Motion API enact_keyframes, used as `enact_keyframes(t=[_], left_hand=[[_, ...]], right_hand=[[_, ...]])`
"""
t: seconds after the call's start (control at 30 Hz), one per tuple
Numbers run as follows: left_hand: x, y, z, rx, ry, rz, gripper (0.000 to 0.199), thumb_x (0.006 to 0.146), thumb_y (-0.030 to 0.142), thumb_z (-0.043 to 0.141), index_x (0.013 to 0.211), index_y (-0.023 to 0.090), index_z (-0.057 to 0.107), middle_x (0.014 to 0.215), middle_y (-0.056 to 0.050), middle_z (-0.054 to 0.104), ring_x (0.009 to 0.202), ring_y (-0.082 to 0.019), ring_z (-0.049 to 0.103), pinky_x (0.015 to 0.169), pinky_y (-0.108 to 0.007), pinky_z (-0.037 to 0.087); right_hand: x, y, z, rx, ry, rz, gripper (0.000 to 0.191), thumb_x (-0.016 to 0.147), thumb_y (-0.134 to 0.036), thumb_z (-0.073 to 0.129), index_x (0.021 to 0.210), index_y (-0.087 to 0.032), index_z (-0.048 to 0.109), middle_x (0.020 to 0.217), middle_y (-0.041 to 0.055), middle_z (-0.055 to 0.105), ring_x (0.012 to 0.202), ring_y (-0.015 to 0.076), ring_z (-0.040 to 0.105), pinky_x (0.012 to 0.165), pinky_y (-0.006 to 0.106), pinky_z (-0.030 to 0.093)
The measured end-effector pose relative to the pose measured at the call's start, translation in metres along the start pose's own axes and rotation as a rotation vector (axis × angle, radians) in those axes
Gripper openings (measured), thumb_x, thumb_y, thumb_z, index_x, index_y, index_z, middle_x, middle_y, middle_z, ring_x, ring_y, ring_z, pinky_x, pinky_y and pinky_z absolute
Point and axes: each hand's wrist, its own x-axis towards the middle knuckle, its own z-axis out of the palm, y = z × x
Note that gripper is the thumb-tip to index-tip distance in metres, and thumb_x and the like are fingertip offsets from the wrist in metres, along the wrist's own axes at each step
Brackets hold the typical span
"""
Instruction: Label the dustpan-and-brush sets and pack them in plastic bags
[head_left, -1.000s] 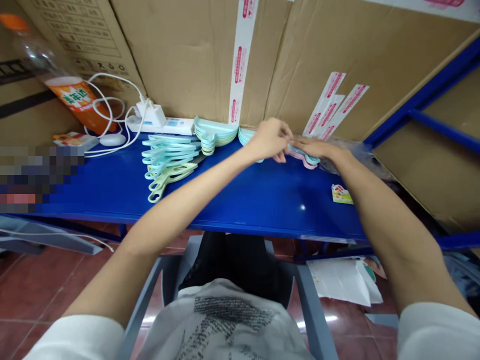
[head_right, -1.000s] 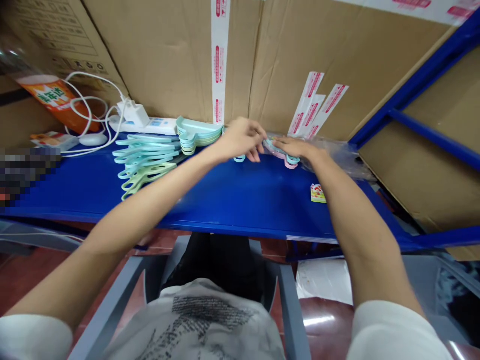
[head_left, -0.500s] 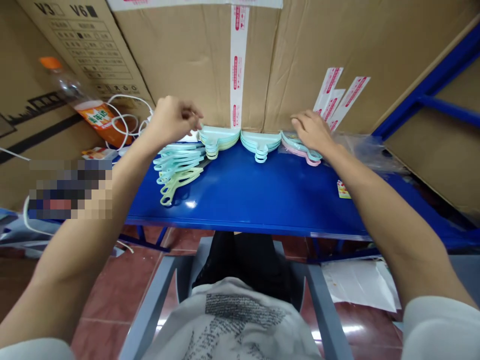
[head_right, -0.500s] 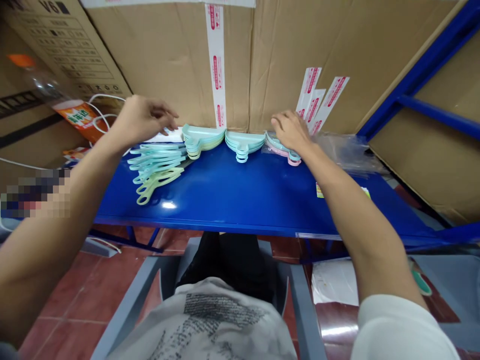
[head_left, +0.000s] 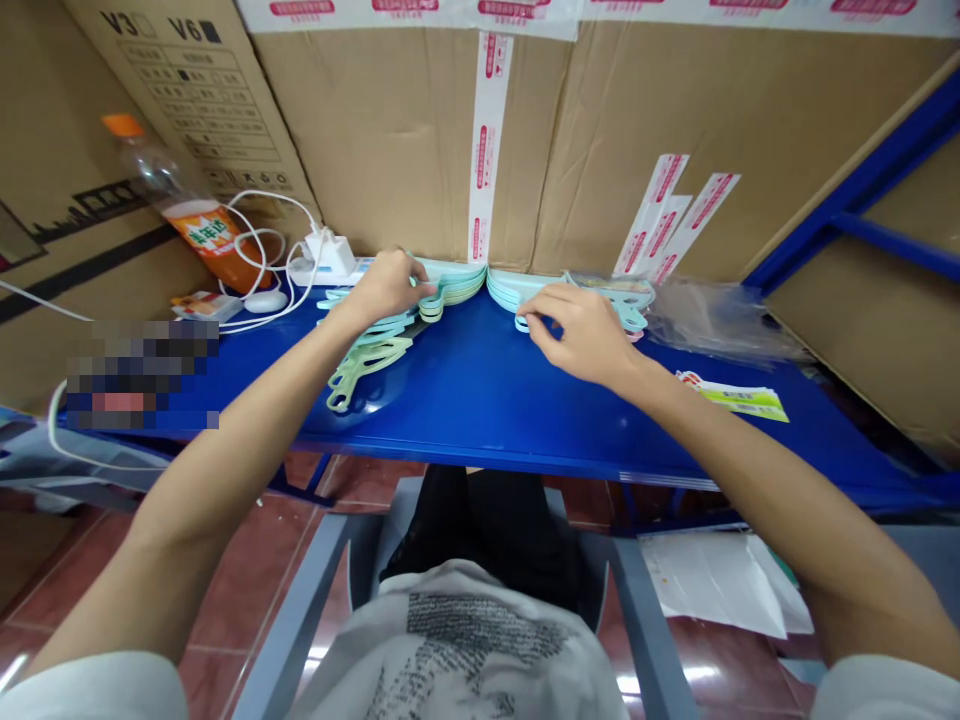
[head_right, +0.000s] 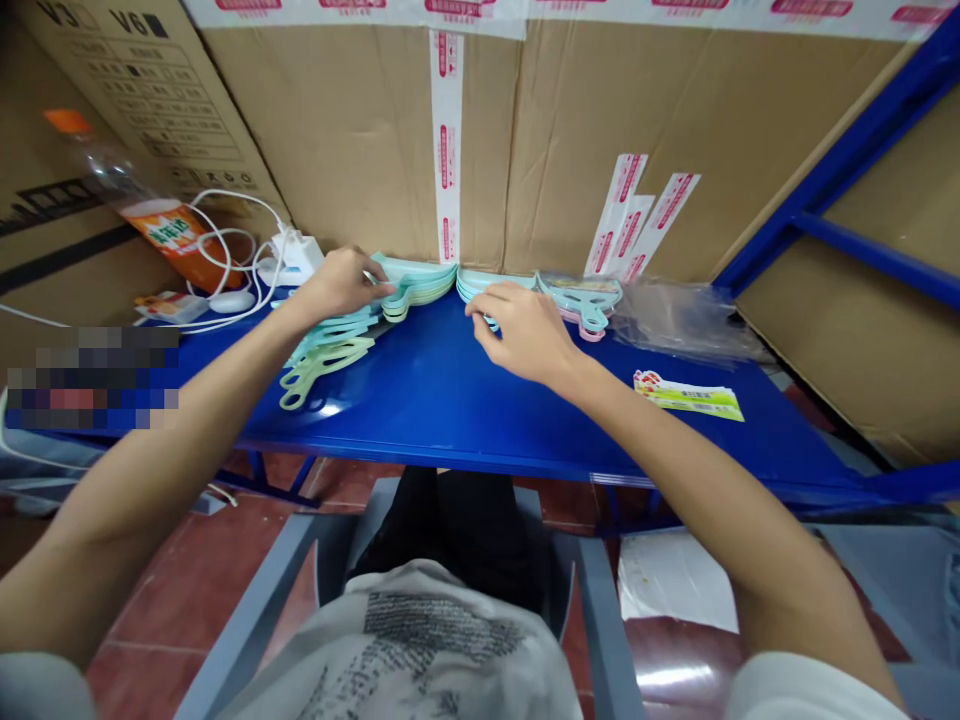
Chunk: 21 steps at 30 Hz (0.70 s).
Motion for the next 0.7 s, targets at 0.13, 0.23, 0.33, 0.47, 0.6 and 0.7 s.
enact_keyframes(t=[0.13,0.23,0.33,0.47,0.6,0.7], left_hand=[[0.001,0.004,-0.021,-0.116,0.224,-0.037,0.020,0.096,0.035,0.067,0.095,0.018,0.077,0.094,-0.009,0.075,0.109,-0.027,0.062,0.110,-0.046,0.051],[-0.026,0.019,-0.039,-0.181,0.405,-0.001,0.025,0.097,0.044,0.070,0.095,0.020,0.075,0.111,-0.009,0.072,0.104,-0.025,0.063,0.109,-0.048,0.055],[-0.084,0.042,-0.044,-0.214,0.440,0.114,0.022,0.098,0.044,0.071,0.089,0.024,0.074,0.119,-0.008,0.070,0.101,-0.025,0.067,0.099,-0.044,0.060],[-0.177,0.066,-0.012,-0.238,0.481,0.213,0.022,0.103,0.035,0.066,0.084,0.025,0.072,0.111,-0.011,0.065,0.101,-0.028,0.070,0.093,-0.045,0.064],[-0.234,0.062,0.031,-0.343,0.407,0.258,0.013,0.101,0.023,0.067,0.093,0.026,0.077,0.113,-0.012,0.063,0.093,-0.026,0.073,0.081,-0.045,0.068],[-0.241,0.052,0.041,-0.394,0.301,0.268,0.016,0.101,0.023,0.066,0.093,0.027,0.080,0.119,-0.013,0.066,0.088,-0.026,0.076,0.079,-0.047,0.070]], right_hand=[[-0.038,-0.006,-0.002,0.042,-0.006,0.016,0.027,0.105,-0.023,0.054,0.105,-0.025,0.081,0.105,0.0074,0.083,0.100,0.0279,0.077,0.091,0.043,0.060],[-0.069,-0.008,-0.001,0.075,0.010,0.085,0.027,0.105,-0.024,0.054,0.106,-0.027,0.081,0.102,0.0069,0.083,0.095,0.0281,0.078,0.084,0.044,0.063],[-0.097,-0.013,-0.003,0.118,0.076,0.174,0.028,0.107,-0.026,0.053,0.108,-0.031,0.080,0.103,0.0064,0.082,0.087,0.0268,0.078,0.076,0.043,0.064],[-0.113,-0.020,-0.009,0.123,0.111,0.205,0.028,0.108,-0.027,0.052,0.114,-0.031,0.079,0.115,0.0077,0.080,0.077,0.0237,0.075,0.072,0.043,0.063],[-0.103,-0.016,-0.012,0.099,0.091,0.193,0.031,0.107,-0.025,0.051,0.119,-0.030,0.079,0.119,0.0091,0.078,0.095,0.0270,0.077,0.079,0.043,0.065],[-0.091,-0.009,-0.005,0.106,0.069,0.186,0.033,0.106,-0.024,0.052,0.124,-0.029,0.078,0.122,0.0097,0.077,0.096,0.0264,0.077,0.079,0.041,0.066]])
